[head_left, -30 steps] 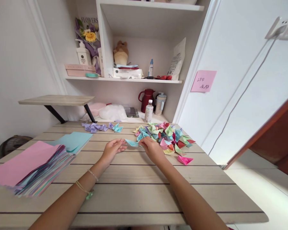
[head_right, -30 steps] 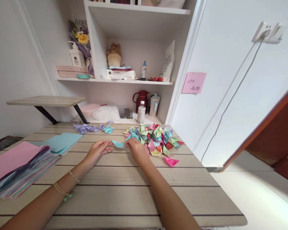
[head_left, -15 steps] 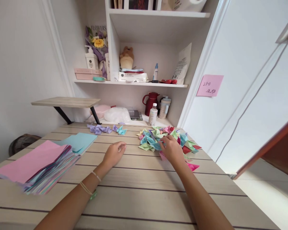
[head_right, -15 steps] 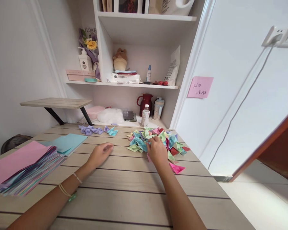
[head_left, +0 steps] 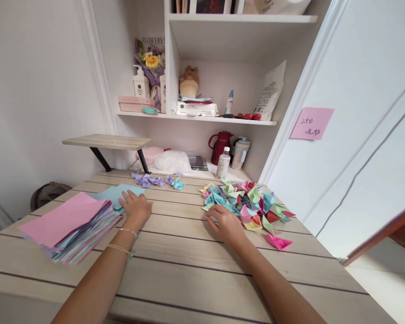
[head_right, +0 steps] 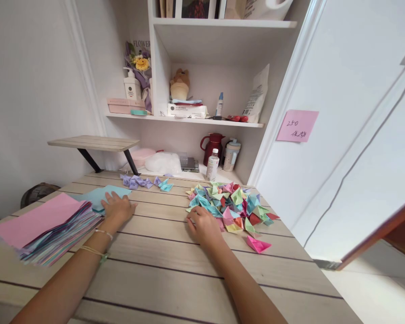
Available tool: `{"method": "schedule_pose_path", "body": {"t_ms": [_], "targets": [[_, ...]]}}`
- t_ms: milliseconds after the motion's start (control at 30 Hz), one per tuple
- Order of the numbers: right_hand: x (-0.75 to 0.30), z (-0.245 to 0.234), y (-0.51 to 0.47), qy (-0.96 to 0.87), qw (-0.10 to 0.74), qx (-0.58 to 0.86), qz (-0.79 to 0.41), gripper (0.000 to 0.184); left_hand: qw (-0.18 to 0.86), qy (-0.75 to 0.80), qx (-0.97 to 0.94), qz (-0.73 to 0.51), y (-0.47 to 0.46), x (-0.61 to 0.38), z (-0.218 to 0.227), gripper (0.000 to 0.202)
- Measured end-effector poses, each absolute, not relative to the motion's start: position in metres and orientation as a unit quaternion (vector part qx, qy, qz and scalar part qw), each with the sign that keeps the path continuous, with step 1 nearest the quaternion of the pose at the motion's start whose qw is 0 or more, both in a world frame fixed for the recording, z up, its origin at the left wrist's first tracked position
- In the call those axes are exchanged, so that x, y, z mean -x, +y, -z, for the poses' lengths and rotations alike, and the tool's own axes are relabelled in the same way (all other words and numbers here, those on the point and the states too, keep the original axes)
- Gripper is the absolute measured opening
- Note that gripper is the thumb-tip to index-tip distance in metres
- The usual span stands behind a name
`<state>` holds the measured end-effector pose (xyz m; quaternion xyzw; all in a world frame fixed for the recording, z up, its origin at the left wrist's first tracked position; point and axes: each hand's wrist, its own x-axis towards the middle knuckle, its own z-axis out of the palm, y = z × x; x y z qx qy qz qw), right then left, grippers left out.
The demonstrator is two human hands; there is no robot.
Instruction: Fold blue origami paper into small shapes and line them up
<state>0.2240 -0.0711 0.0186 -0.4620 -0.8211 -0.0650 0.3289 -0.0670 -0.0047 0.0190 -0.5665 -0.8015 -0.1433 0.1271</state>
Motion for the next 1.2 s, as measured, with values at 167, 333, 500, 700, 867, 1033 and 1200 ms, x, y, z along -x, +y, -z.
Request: {"method": "schedule_pose_path", "body": {"t_ms": [167, 333, 500, 700, 867, 1033, 1200], "targets": [[-0.223, -0.020, -0.072, -0.823, 0.342, 0.453, 0.023, 0.017, 0.059, -0.846, 0.515, 0.124, 0.006, 0.080, -0.016, 0.058], [-0.220, -0.020, -0.072, -0.825, 0.348, 0.445, -0.012, 0.015, 0.066, -0.828, 0.547, 0.108, 0.002, 0.076, -0.023, 0.051], [-0.219, -0.021, -0.074, -0.821, 0.346, 0.453, -0.030, 0.015, 0.069, -0.800, 0.587, 0.101, -0.008, 0.065, -0.033, 0.036], [-0.217, -0.016, -0.072, -0.804, 0.381, 0.450, -0.076, 0.014, 0.062, -0.703, 0.646, 0.290, -0.016, 0.053, -0.043, 0.023], [-0.209, -0.004, -0.067, -0.708, 0.472, 0.458, -0.255, 0.037, -0.230, -0.450, 0.601, 0.618, -0.027, 0.018, -0.049, 0.026], [-0.205, -0.007, -0.068, -0.617, 0.515, 0.386, -0.452, 0.051, -0.462, -0.357, 0.478, 0.657, -0.035, -0.010, -0.042, 0.055], [-0.211, -0.011, -0.063, -0.561, 0.537, 0.377, -0.505, 0.039, -0.498, -0.376, 0.481, 0.615, -0.037, -0.012, -0.037, 0.055]]}}
